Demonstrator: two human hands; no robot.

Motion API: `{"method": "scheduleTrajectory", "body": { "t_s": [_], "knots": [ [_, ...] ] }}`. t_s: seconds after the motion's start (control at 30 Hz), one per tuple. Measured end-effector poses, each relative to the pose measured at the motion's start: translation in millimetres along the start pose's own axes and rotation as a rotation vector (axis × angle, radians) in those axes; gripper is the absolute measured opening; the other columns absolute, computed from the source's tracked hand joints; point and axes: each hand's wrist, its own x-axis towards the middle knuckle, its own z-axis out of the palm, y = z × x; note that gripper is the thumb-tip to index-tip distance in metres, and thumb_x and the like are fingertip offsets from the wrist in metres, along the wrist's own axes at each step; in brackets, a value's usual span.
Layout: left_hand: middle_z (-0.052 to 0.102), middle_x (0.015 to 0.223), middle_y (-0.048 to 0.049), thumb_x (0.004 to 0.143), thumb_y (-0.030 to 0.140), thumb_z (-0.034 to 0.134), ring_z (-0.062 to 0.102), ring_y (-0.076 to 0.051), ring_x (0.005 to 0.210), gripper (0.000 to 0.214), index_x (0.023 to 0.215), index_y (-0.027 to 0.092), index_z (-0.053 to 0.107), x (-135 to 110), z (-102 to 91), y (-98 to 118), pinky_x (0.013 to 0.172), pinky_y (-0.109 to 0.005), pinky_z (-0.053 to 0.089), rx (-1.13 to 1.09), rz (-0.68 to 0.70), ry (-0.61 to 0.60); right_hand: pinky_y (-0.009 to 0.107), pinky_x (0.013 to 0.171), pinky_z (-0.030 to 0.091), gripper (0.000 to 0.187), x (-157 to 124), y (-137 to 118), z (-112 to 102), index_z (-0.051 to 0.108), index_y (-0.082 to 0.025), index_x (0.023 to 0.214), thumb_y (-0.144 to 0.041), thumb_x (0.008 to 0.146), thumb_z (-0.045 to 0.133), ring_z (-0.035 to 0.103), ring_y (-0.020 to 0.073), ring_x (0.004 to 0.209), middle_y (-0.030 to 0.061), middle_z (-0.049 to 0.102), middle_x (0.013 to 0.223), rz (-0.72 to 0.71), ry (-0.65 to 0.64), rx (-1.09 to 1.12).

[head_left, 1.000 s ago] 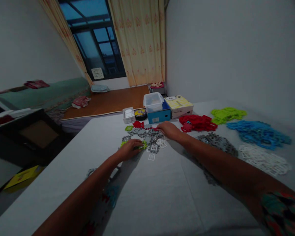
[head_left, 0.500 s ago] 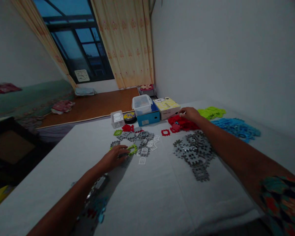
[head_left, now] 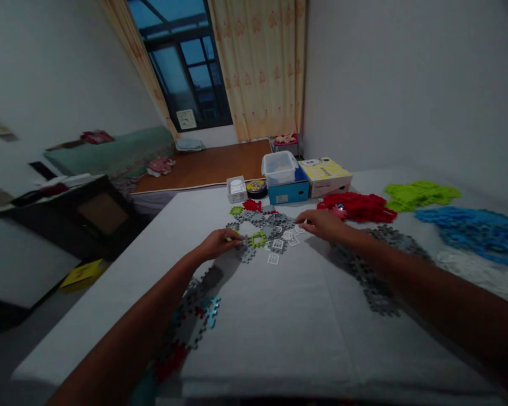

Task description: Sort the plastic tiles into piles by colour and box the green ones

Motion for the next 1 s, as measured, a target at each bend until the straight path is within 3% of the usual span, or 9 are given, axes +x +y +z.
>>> {"method": "scheduleTrajectory", "body": {
  "t_s": [0.17,0.3,0.37,0.43,0.53,0.7,0.83,0.9,1.0],
  "knots": [
    [0.071,0.104,-0.0072,0.074,0.037,0.068,0.063,-0.021,0.096,0.033,0.102,0.02,0.073,9.2,-5.4,-14.3,0.089,-0.031,0.048,0.181,0.077,-0.09,0.03,0.083,0.046,0.023,13.8,-60.1,50.8,0.068,-0.017,0.106,-0.019,0.084,0.059,0.063,0.0194,0.092,0.0087,0.069,0.106,-0.136,-0.102,0.008],
    [0.066,0.113,-0.0076,0.069,0.032,0.075,0.06,-0.023,0.103,0.038,0.105,0.022,0.072,6.4,-4.1,-24.3,0.094,-0.034,0.046,0.205,0.145,-0.128,0.039,0.094,0.04,0.04,36.3,-67.6,72.6,0.061,-0.017,0.121,-0.022,0.081,0.065,0.05,0.0275,0.117,0.0128,0.061,0.124,-0.126,-0.043,-0.143],
    [0.063,0.116,-0.0074,0.069,0.029,0.075,0.059,-0.023,0.104,0.036,0.104,0.023,0.072,2.6,-2.5,-26.9,0.094,-0.033,0.046,0.207,0.158,-0.133,0.04,0.095,0.038,0.046,45.2,-64.9,78.8,0.058,-0.017,0.125,-0.025,0.08,0.067,0.047,0.0287,0.119,0.0127,0.059,0.128,-0.076,-0.056,-0.176],
    [0.06,0.117,-0.0072,0.069,0.026,0.074,0.058,-0.022,0.105,0.034,0.103,0.023,0.072,-1.2,-1.3,-28.7,0.094,-0.032,0.046,0.198,0.157,-0.135,0.036,0.096,0.037,0.039,50.2,-62.0,82.6,0.061,-0.017,0.121,-0.025,0.083,0.064,0.051,0.0263,0.115,0.0114,0.062,0.123,-0.057,-0.099,-0.166],
    [0.06,0.115,-0.006,0.07,0.023,0.072,0.057,-0.022,0.106,0.032,0.103,0.023,0.072,-4.5,0.4,-29.6,0.095,-0.03,0.045,0.188,0.139,-0.123,0.031,0.094,0.038,0.029,52.0,-61.1,84.2,0.065,-0.017,0.112,-0.024,0.085,0.06,0.056,0.0231,0.109,0.0109,0.064,0.116,-0.074,-0.126,-0.177],
    [0.065,0.102,-0.0015,0.07,0.016,0.064,0.059,-0.018,0.096,0.037,0.105,0.025,0.07,-0.8,4.5,-25.5,0.088,-0.025,0.047,0.211,0.084,-0.087,0.029,0.084,0.042,0.028,53.9,-70.3,82.6,0.068,-0.014,0.104,-0.032,0.085,0.06,0.059,0.0246,0.101,0.0139,0.065,0.107,-0.088,-0.172,-0.309],
    [0.065,0.104,-0.004,0.069,0.016,0.06,0.062,-0.016,0.084,0.041,0.109,0.022,0.068,2.5,8.6,-20.0,0.078,-0.025,0.05,0.252,0.025,-0.046,0.029,0.081,0.043,0.022,55.9,-82.6,78.3,0.069,-0.011,0.094,-0.018,0.088,0.05,0.062,0.0234,0.094,0.0156,0.068,0.098,-0.128,-0.187,-0.41],
    [0.064,0.106,-0.0062,0.069,0.017,0.059,0.063,-0.016,0.079,0.042,0.11,0.021,0.067,2.3,9.9,-17.9,0.074,-0.025,0.051,0.282,0.006,-0.01,0.03,0.081,0.043,0.022,53.9,-84.5,67.6,0.069,-0.011,0.095,-0.013,0.088,0.048,0.063,0.0232,0.094,0.0164,0.069,0.098,-0.123,-0.135,-0.428],
    [0.066,0.105,-0.0071,0.07,0.019,0.056,0.065,-0.018,0.081,0.038,0.107,0.021,0.068,0.3,6.9,-15.6,0.076,-0.027,0.051,0.35,0.01,0.019,0.03,0.082,0.043,0.023,42.4,-70.2,33.6,0.067,-0.015,0.102,-0.02,0.091,0.048,0.062,0.0232,0.098,0.0148,0.069,0.104,-0.038,0.005,-0.353]
  ]
}}
